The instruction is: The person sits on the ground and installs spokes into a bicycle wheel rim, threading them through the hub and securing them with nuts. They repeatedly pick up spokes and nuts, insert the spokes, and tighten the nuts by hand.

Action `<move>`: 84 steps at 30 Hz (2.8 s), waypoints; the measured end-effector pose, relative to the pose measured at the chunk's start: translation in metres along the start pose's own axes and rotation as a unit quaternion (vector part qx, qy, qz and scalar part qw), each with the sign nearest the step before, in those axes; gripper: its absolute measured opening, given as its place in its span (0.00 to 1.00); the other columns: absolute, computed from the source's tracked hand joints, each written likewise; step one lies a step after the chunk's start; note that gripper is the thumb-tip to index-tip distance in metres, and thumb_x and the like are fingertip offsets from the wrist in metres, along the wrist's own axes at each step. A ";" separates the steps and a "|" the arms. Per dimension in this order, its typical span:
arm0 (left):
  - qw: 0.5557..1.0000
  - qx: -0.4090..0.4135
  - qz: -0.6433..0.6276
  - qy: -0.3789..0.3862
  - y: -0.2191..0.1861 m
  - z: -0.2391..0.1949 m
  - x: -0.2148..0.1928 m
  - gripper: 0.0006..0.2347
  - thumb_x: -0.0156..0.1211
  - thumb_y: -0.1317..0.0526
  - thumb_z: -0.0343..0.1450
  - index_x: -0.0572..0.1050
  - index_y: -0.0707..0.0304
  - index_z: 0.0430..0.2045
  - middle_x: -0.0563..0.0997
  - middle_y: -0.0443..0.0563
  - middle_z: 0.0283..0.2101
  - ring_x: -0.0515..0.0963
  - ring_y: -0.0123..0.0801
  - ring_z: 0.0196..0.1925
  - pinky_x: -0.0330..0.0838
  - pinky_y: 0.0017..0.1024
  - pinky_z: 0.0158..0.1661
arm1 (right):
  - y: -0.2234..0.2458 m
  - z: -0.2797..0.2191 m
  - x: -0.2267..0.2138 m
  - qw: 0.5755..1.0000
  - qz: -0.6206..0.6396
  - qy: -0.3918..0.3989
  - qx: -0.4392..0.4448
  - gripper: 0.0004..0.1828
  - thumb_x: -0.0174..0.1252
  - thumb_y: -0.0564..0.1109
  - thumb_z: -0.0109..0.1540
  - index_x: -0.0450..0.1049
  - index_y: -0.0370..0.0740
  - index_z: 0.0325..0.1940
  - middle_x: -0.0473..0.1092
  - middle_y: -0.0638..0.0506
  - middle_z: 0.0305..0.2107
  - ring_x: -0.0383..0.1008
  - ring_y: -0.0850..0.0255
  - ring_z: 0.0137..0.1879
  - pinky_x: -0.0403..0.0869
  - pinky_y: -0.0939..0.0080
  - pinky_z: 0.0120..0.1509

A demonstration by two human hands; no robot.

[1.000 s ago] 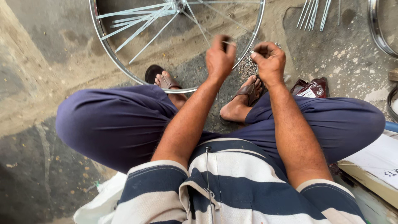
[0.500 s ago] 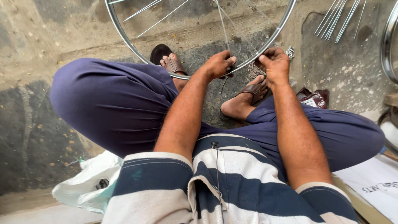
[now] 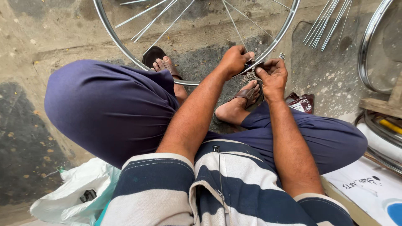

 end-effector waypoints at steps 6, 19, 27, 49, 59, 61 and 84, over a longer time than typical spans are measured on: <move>0.999 0.022 0.041 -0.020 0.005 0.008 0.005 0.15 0.64 0.51 0.70 0.79 0.67 0.29 0.83 0.61 0.32 0.83 0.45 0.35 0.74 0.42 0.38 | 0.008 0.003 0.016 0.999 -0.038 0.015 -0.034 0.19 0.66 0.26 0.63 0.65 0.40 0.46 0.67 0.56 0.37 0.69 0.71 0.39 0.72 0.71 0.46; 0.998 0.019 0.059 -0.020 0.000 -0.001 0.001 0.15 0.62 0.51 0.71 0.78 0.67 0.29 0.83 0.62 0.32 0.83 0.48 0.36 0.73 0.44 0.39 | 0.001 0.008 0.014 0.997 -0.060 0.028 -0.034 0.18 0.68 0.27 0.64 0.65 0.40 0.42 0.67 0.56 0.35 0.68 0.72 0.38 0.72 0.71 0.45; 0.999 0.003 0.047 -0.006 -0.001 -0.002 0.002 0.14 0.62 0.51 0.72 0.78 0.67 0.29 0.83 0.60 0.31 0.83 0.43 0.34 0.73 0.42 0.37 | 0.014 0.002 0.024 0.998 -0.027 0.006 -0.063 0.15 0.64 0.28 0.64 0.64 0.39 0.44 0.70 0.55 0.38 0.75 0.68 0.46 0.79 0.68 0.53; 0.998 0.002 -0.005 0.055 -0.018 -0.010 0.009 0.14 0.64 0.55 0.73 0.75 0.72 0.31 0.82 0.56 0.26 0.80 0.33 0.25 0.74 0.33 0.27 | -0.064 0.044 -0.051 0.910 -0.414 -0.018 0.029 0.11 0.73 0.40 0.56 0.81 0.40 0.41 0.80 0.47 0.38 0.80 0.58 0.43 0.77 0.60 0.51; 0.989 -0.025 -0.103 0.105 -0.021 -0.012 0.012 0.12 0.61 0.54 0.69 0.76 0.67 0.33 0.83 0.58 0.31 0.82 0.39 0.31 0.78 0.42 0.33 | -0.101 0.046 -0.024 0.878 -0.478 0.011 0.020 0.09 0.65 0.43 0.56 0.83 0.40 0.39 0.78 0.39 0.33 0.79 0.42 0.40 0.76 0.44 0.48; 0.996 0.053 0.061 0.033 -0.028 -0.009 0.005 0.15 0.61 0.52 0.71 0.76 0.69 0.30 0.82 0.62 0.32 0.82 0.46 0.34 0.75 0.44 0.37 | -0.104 0.049 -0.018 0.863 -0.505 -0.007 0.032 0.12 0.62 0.49 0.63 0.81 0.36 0.36 0.77 0.36 0.32 0.78 0.38 0.40 0.75 0.41 0.47; 0.998 0.012 0.023 0.053 -0.028 -0.012 0.003 0.15 0.63 0.52 0.70 0.75 0.69 0.33 0.83 0.62 0.32 0.84 0.44 0.33 0.77 0.44 0.35 | -0.114 0.098 -0.143 0.859 -0.483 -0.088 0.148 0.10 0.61 0.34 0.58 0.83 0.47 0.36 0.80 0.51 0.38 0.81 0.62 0.41 0.80 0.60 0.49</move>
Point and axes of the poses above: each hand's wrist, its own z-axis towards the middle knuckle, its own x-axis out of the palm, y = z × x, the point moved 7 cm from there along z, towards the middle knuckle
